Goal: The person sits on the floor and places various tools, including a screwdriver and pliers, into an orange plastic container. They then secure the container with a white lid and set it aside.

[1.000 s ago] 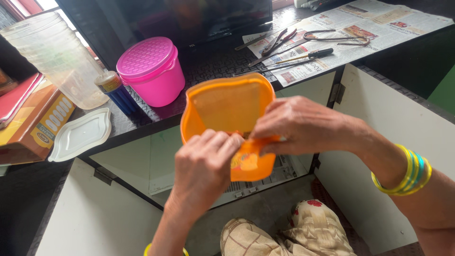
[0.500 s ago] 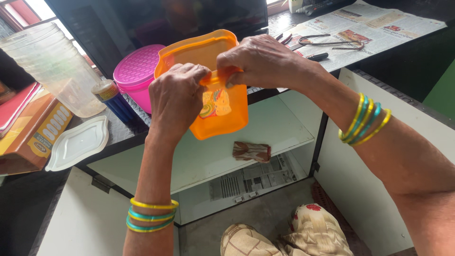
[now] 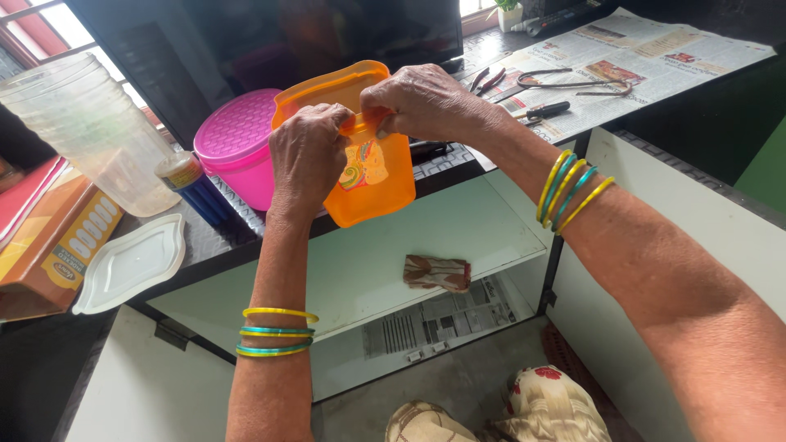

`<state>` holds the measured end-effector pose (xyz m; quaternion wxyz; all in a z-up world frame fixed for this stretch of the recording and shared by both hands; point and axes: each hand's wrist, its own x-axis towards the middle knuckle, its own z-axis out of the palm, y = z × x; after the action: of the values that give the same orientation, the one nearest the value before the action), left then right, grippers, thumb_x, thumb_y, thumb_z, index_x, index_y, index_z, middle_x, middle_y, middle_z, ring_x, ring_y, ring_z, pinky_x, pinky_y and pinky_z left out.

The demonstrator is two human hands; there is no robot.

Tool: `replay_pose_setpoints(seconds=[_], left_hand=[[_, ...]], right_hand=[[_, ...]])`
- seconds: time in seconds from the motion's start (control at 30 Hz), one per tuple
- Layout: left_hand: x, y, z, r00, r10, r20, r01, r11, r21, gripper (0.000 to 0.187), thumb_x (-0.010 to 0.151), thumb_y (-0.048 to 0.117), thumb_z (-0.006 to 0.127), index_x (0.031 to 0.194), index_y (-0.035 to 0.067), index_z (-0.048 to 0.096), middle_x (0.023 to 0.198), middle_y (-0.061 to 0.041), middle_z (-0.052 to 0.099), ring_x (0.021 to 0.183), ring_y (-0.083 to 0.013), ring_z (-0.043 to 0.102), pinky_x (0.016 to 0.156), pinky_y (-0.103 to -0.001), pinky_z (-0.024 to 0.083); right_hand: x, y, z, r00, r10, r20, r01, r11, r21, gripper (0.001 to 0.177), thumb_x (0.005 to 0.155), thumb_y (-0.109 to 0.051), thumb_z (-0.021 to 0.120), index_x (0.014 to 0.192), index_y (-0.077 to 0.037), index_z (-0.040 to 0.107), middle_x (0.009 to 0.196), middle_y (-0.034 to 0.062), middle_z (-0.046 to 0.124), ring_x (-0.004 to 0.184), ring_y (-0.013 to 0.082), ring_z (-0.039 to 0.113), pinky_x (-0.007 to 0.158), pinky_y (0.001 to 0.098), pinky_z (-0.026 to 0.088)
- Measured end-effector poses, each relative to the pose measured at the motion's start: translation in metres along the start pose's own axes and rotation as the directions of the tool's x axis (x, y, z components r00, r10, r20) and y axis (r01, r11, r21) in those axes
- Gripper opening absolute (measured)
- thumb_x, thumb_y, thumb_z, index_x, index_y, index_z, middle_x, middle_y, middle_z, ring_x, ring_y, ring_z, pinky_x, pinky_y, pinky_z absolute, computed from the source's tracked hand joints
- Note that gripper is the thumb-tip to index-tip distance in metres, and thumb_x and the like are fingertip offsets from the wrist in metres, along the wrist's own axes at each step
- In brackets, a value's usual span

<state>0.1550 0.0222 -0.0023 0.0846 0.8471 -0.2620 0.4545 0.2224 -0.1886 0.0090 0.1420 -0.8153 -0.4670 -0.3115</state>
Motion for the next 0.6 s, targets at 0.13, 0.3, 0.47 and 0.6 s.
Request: replay_pose_setpoints(seconds=[0.13, 0.3, 0.47, 0.6], left_hand=[[0.004, -0.011, 0.017, 1.000, -0.004, -0.012, 0.005, 0.998, 0.062, 0.025, 0.081, -0.001, 0.077, 0.104, 0.009, 0.078, 0.096, -0.006, 0.076, 0.089, -0.0253, 0.071, 0.077, -0.042, 0.055], [0.010, -0.027, 0.035, 1.000, -0.001, -0.021, 0.003, 0.997, 0.074, 0.024, 0.080, 0.000, 0.077, 0.102, 0.009, 0.077, 0.095, -0.005, 0.075, 0.092, -0.0251, 0.070, 0.081, -0.042, 0.055], [0.019, -0.038, 0.058, 0.999, -0.029, -0.042, 0.035, 0.989, 0.147, 0.022, 0.082, 0.004, 0.078, 0.104, 0.009, 0.077, 0.096, -0.007, 0.075, 0.093, -0.0262, 0.068, 0.083, -0.042, 0.053], [0.021, -0.034, 0.071, 0.993, -0.049, -0.106, 0.070, 0.976, 0.205, 0.026, 0.086, 0.003, 0.076, 0.111, 0.006, 0.075, 0.104, -0.009, 0.074, 0.101, -0.0272, 0.067, 0.090, -0.043, 0.052]], right_hand=[[0.006, 0.007, 0.012, 0.999, 0.051, -0.004, -0.051, 0.999, -0.010, 0.025, 0.084, -0.020, 0.081, 0.105, -0.010, 0.073, 0.094, 0.0081, 0.076, 0.092, 0.0279, 0.072, 0.087, 0.0448, 0.055], [0.012, 0.020, 0.023, 0.998, 0.044, -0.054, -0.043, 0.999, 0.009, 0.024, 0.086, -0.018, 0.080, 0.107, -0.010, 0.072, 0.099, 0.0080, 0.076, 0.098, 0.0286, 0.071, 0.089, 0.0453, 0.055], [0.016, 0.033, 0.039, 0.990, 0.056, -0.132, -0.058, 0.998, -0.009, 0.029, 0.084, -0.012, 0.080, 0.112, -0.009, 0.071, 0.109, 0.0076, 0.074, 0.108, 0.0297, 0.068, 0.096, 0.0452, 0.053], [0.014, 0.040, 0.054, 0.962, 0.043, -0.268, -0.045, 0.999, 0.001, 0.045, 0.079, -0.008, 0.081, 0.123, -0.012, 0.071, 0.126, 0.0099, 0.072, 0.120, 0.0301, 0.064, 0.103, 0.0438, 0.050]])
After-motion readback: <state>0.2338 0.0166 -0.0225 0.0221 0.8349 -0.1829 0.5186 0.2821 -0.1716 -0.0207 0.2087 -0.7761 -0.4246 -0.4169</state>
